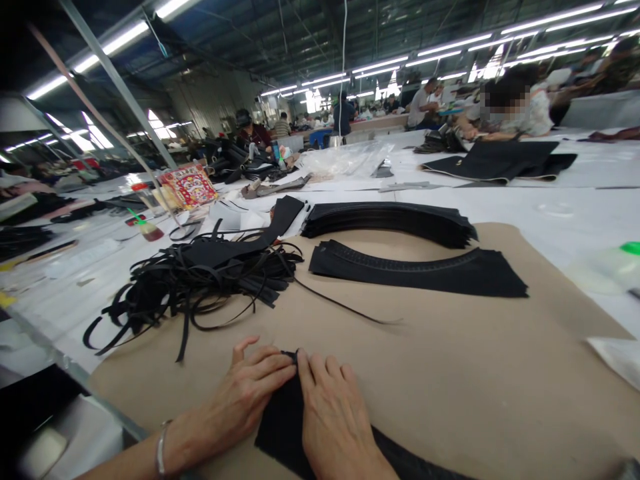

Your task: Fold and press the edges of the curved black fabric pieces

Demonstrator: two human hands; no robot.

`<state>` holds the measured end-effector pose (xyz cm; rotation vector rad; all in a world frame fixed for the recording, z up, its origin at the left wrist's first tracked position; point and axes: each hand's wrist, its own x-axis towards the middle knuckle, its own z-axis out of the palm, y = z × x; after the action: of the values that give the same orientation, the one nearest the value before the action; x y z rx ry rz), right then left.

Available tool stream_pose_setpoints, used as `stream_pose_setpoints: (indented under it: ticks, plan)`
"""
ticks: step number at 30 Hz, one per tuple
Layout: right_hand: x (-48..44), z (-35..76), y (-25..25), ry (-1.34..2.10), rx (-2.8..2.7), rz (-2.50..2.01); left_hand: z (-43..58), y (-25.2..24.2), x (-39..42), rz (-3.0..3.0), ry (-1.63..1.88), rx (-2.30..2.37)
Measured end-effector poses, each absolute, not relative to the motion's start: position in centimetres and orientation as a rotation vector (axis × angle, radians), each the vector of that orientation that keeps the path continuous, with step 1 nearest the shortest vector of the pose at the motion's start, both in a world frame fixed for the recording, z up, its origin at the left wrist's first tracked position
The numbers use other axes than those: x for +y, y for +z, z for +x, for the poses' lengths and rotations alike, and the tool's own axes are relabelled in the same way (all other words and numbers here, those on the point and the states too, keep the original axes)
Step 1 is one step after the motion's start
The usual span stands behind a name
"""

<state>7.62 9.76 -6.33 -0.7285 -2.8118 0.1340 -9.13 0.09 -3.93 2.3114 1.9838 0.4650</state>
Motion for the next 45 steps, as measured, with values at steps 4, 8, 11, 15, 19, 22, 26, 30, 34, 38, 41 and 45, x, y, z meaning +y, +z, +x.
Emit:
stream_pose_setpoints:
  ticks: [4,8,11,15,19,22,26,30,34,38,41,45]
  plan:
    - [9.6,7.1,-6.2,0.153,-2.801,-0.769,-8.9,-4.0,-0.1,2.303,0.481,2.000]
    - [10.0,7.0,-5.4,0.336,-2.803,-0.799,-8.6,-3.9,-0.2,2.245,0.466,2.045]
    - [10.5,7.8,-4.6,0.588,-2.756,-0.856,-8.5,-3.6,-0.3,2.198,0.472,2.065]
    - [10.7,9.4,-4.8,0.640,-2.706,-0.852,-8.3,-3.3,-0.1,2.139,0.540,2.076]
    - [10.5,10.1,-5.5,0.615,-2.711,-0.818,-7.2,-2.9,0.8,2.014,0.771,2.170]
    - [10.5,10.0,-5.2,0.664,-2.690,-0.846,-5.6,-2.8,1.8,2.044,0.818,2.092]
    - [10.6,10.6,-4.1,0.826,-2.675,-0.938,-4.1,-3.0,3.1,2.086,0.719,1.947]
    - [10.8,11.9,-3.4,0.894,-2.692,-0.962,-4.0,-3.1,3.9,2.122,0.634,1.897]
    - [11.0,12.7,-3.1,0.949,-2.708,-0.934,-4.0,-3.1,4.1,2.148,0.561,1.847]
    - [11.3,13.0,-3.2,0.963,-2.691,-0.901,-3.9,-3.5,3.8,2.181,0.532,1.835]
    - [11.4,13.4,-3.4,0.968,-2.685,-0.873,-4.0,-3.9,3.5,2.225,0.560,1.817]
    - [11.5,13.9,-3.7,0.984,-2.662,-0.841,-4.1,-4.3,3.2,2.216,0.602,1.810]
